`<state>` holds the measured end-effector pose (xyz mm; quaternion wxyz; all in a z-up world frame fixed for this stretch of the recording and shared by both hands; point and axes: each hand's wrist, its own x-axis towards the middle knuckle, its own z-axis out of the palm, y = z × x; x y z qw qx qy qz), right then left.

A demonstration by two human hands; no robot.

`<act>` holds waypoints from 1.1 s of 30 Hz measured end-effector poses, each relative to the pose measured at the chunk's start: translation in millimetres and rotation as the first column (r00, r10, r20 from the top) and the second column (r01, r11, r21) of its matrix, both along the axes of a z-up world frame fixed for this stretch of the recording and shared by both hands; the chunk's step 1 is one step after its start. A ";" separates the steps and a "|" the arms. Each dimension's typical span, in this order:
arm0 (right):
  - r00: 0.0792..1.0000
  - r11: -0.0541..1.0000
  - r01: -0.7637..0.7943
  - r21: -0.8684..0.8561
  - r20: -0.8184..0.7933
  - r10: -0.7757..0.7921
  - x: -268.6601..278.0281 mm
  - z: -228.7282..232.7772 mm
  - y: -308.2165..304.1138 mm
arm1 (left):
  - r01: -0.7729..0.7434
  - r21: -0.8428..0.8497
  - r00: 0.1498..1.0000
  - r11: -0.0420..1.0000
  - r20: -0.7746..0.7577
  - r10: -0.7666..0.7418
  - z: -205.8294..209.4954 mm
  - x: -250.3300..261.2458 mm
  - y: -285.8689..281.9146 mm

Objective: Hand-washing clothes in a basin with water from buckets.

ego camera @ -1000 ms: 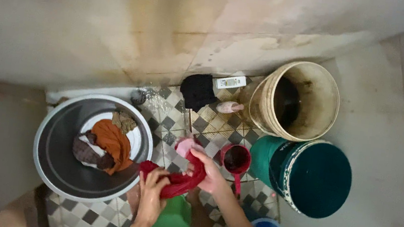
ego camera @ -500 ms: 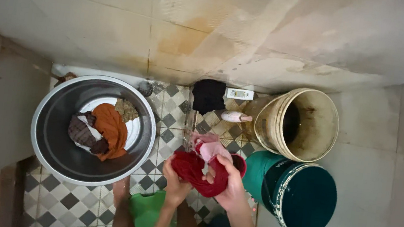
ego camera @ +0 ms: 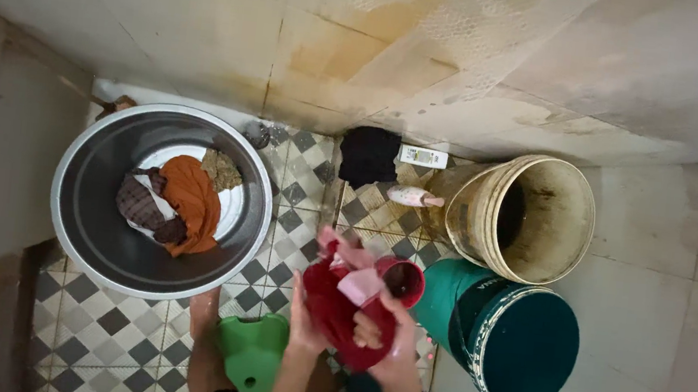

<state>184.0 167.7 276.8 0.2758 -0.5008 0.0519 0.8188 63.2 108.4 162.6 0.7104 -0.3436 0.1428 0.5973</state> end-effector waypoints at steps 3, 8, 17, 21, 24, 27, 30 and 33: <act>0.991 0.994 0.098 -0.043 -0.090 -0.102 9.9 -27.2 -30.9 | -0.167 0.119 0.984 0.979 -0.049 0.173 -26.7 25.3 -0.7; 0.961 0.988 0.110 -0.110 -0.243 -0.134 39.7 -40.3 -49.9 | 0.117 0.090 0.978 0.989 0.165 -0.131 -5.0 15.7 2.5; 0.826 0.919 -0.321 0.228 0.542 0.155 72.3 -48.0 -76.9 | 0.161 -0.190 0.953 0.969 -0.226 -0.203 -59.2 46.0 -5.7; 0.815 0.803 -0.322 0.502 0.579 -0.035 49.1 -52.1 -90.2 | 0.083 -0.243 0.965 0.966 -0.221 -0.138 -40.8 50.6 3.9; 0.564 0.646 -0.682 0.342 0.809 0.167 46.0 -89.9 -114.7 | 0.042 -0.366 0.948 0.930 -0.279 -0.153 -16.8 56.6 9.8; 0.792 0.794 0.604 0.076 -0.173 -0.586 21.1 -85.4 -104.1 | 0.054 -0.410 0.949 0.910 -0.263 -0.175 -6.9 71.7 -2.1; 0.812 0.787 0.562 0.254 -0.353 -0.465 35.2 -132.8 -101.2 | -0.006 -0.303 0.979 0.953 -0.196 -0.057 9.2 82.3 -20.6; 0.612 0.673 0.675 -0.304 -0.278 -0.740 49.4 -195.7 -124.8 | -0.055 -0.246 0.993 0.968 -0.117 0.026 26.6 77.5 -27.0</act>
